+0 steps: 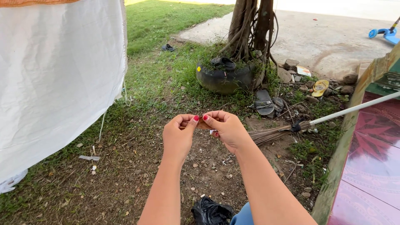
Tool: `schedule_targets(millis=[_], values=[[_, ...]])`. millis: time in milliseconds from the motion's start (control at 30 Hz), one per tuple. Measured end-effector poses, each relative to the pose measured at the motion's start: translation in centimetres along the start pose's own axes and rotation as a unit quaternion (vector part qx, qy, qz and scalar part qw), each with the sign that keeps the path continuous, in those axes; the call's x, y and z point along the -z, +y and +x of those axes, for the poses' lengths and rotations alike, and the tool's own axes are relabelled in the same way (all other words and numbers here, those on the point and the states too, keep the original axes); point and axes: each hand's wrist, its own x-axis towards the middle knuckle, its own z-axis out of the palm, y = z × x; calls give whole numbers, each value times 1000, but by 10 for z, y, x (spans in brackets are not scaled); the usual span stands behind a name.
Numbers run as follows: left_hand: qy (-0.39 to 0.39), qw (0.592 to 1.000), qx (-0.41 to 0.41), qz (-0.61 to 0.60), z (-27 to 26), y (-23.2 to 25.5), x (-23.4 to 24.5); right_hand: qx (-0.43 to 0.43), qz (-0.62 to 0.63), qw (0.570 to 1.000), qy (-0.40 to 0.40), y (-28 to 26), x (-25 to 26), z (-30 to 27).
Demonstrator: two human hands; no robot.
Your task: The person is picking up and tearing dry leaves in an outdoor yard.
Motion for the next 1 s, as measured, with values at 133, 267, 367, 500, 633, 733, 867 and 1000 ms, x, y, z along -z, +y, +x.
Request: schedule_targets(millis=[133,267,367,500,633,733,867,1000], values=[[2,1000,24,-14,4,-4,-8,7,24,1000,19,2,3,3],[-2,999,45,-29,5,-8,-15,1,37,998,43,1,0,-1],[-14,995,59,-74,11,-16,-22,-1,66,996,55,4,1,1],[-13,992,58,-112,8,-16,-32,8,128,990,57,12,0,2],[15,988,71,-137,3,-10,-44,-9,204,973,111,22,-1,8],[52,993,49,-92,0,-12,-44,-47,239,943,225,9,10,10],[76,989,90,-86,-3,3,-26,-37,178,947,265,-6,46,11],[92,989,46,-104,8,-15,-29,-85,184,960,193,-20,35,-3]])
